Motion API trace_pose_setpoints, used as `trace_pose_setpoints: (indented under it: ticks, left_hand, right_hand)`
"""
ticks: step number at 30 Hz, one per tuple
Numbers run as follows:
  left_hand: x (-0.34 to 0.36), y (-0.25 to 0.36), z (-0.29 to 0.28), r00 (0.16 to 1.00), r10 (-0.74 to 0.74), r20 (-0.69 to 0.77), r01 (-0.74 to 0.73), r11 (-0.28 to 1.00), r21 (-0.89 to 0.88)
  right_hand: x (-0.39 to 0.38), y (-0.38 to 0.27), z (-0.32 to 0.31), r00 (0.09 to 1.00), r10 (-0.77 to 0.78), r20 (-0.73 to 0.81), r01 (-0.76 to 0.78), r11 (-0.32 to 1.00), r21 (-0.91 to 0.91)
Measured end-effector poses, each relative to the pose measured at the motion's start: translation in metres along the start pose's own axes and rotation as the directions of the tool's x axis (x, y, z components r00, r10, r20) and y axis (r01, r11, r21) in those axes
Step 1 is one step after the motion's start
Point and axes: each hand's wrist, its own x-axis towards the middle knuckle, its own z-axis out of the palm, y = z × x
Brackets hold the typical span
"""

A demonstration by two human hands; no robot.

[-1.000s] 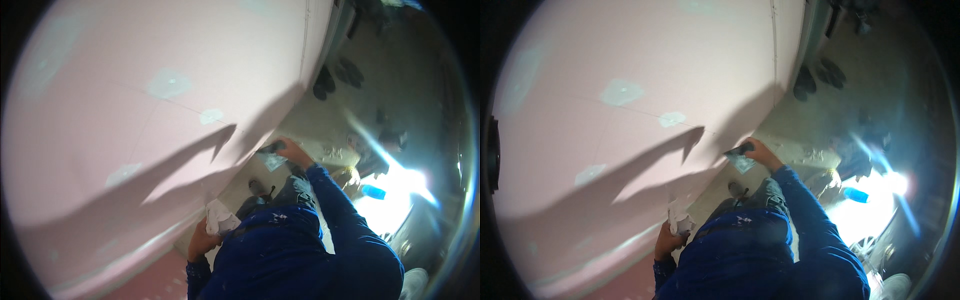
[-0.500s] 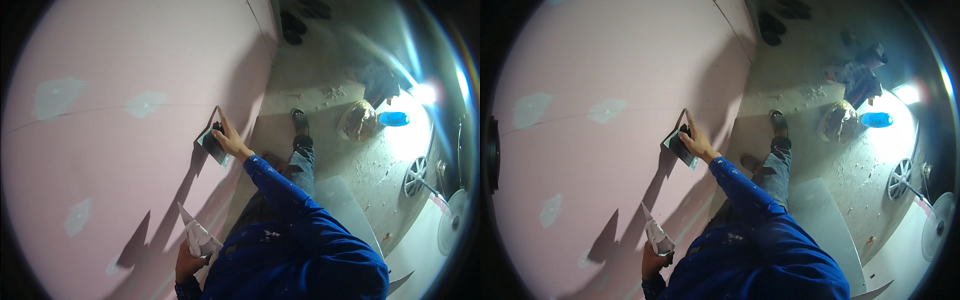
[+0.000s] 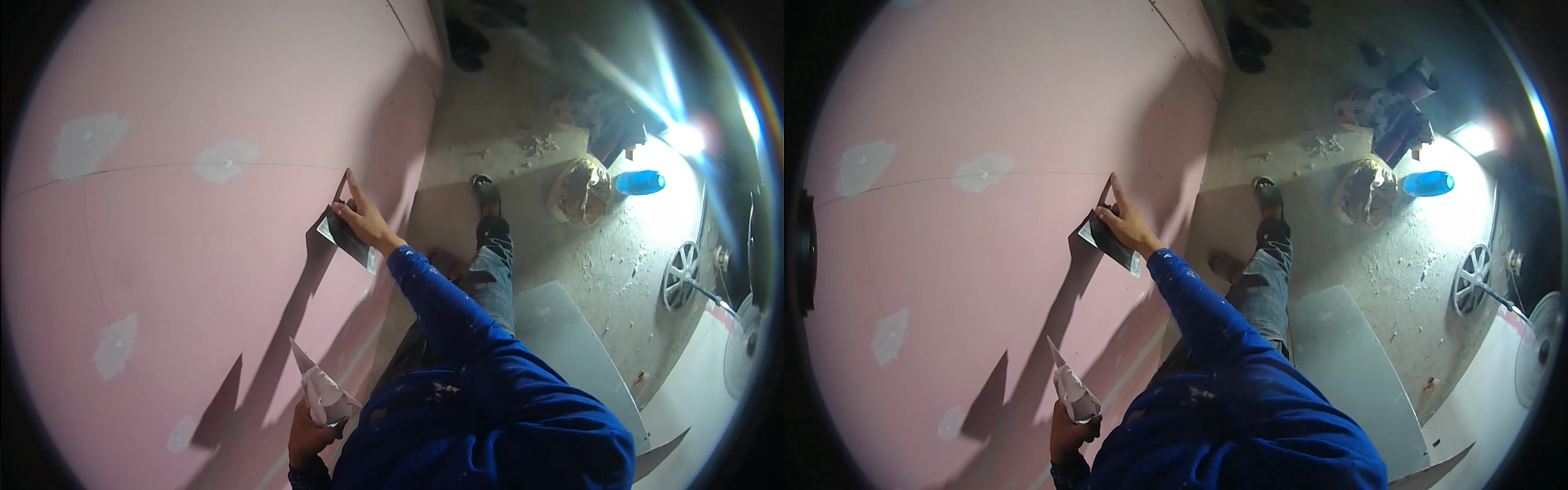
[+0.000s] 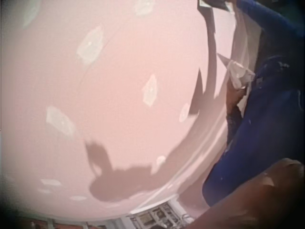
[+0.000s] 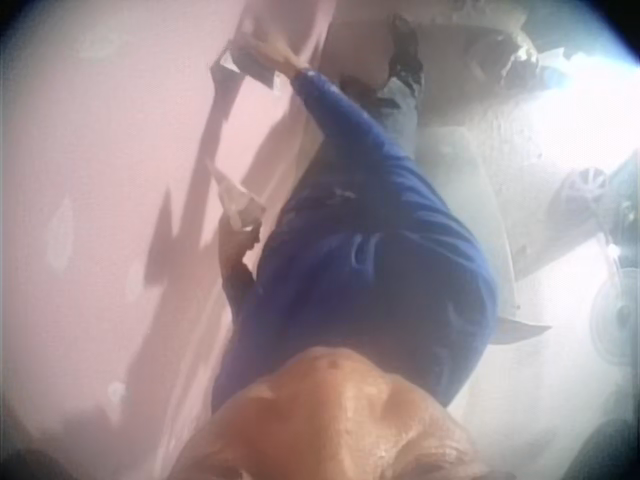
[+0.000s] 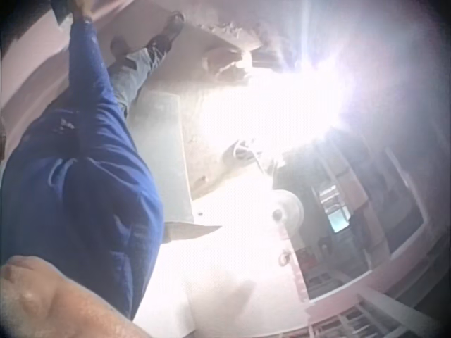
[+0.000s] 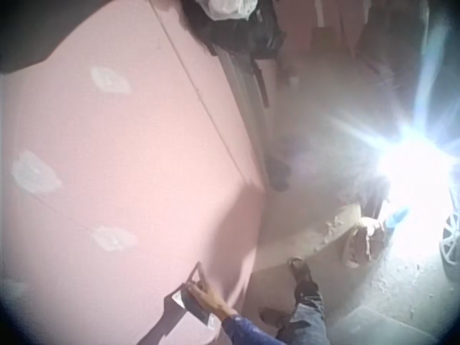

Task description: The person applies white plaster to a pink wall using a putty knife and a larger trowel. They repeatedly scoop plaster from a bucket and spread it across the wall surface, smoothing the material in multiple passes.

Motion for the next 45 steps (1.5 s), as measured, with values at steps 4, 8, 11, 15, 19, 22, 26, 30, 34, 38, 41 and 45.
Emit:
trace_pose_setpoints:
  ticks: [4,8,11,15,19,22,26,30,34,38,41,45]
  left_hand:
    - [-0.005,0.01,0.005,0.997,0.074,0.017,-0.073,0.996,-0.05]
    - [0.01,0.028,0.006,0.983,0.166,0.076,-0.162,0.986,-0.049]
    - [0.03,0.047,-0.001,0.981,0.108,0.159,-0.132,0.981,0.144]
    - [0.058,0.076,-0.003,0.904,0.233,0.357,-0.275,0.959,0.07]
    - [0.069,0.102,0.002,0.888,0.214,0.407,-0.304,0.937,0.17]
    - [0.068,0.117,0.012,0.878,0.206,0.432,-0.303,0.938,0.17]
    - [0.062,0.139,0.034,0.905,0.191,0.38,-0.314,0.902,0.296]
    - [0.061,0.151,0.065,0.92,0.182,0.348,-0.331,0.836,0.437]
    - [0.066,0.133,0.096,0.904,0.353,0.24,-0.393,0.908,0.147]
    - [0.054,0.103,0.086,0.971,0.24,-0.007,-0.24,0.97,-0.046]
    - [0.047,0.093,0.075,0.985,0.169,-0.031,-0.17,0.985,-0.041]
    - [0.051,0.097,0.081,0.988,0.155,0.027,-0.155,0.988,-0.012]
  right_hand:
    - [-0.022,-0.027,-0.037,0.996,0.036,-0.087,-0.045,0.994,-0.096]
    - [-0.093,-0.086,-0.135,0.944,0.24,0.226,-0.327,0.606,0.725]
    - [-0.135,-0.137,-0.174,0.936,0.322,0.141,-0.338,0.716,0.611]
    - [-0.177,-0.22,-0.165,0.926,0.009,0.378,0.091,0.965,-0.246]
    - [-0.201,-0.291,-0.147,0.738,-0.244,0.629,0.672,0.349,-0.653]
    - [-0.201,-0.311,-0.147,0.671,-0.253,0.697,0.74,0.167,-0.651]
    - [-0.192,-0.31,-0.155,0.585,-0.236,0.776,0.808,0.098,-0.58]
    - [-0.192,-0.32,-0.183,0.535,0.048,0.844,0.84,0.074,-0.537]
    - [-0.178,-0.317,-0.242,0.55,0.062,0.833,0.787,0.295,-0.542]
    - [-0.134,-0.243,-0.294,0.745,0.049,0.665,0.335,0.834,-0.437]
    - [-0.106,-0.156,-0.28,0.892,0.03,0.452,0.055,0.983,-0.173]
    - [-0.067,-0.062,-0.195,0.977,0.044,0.209,-0.043,0.999,-0.01]
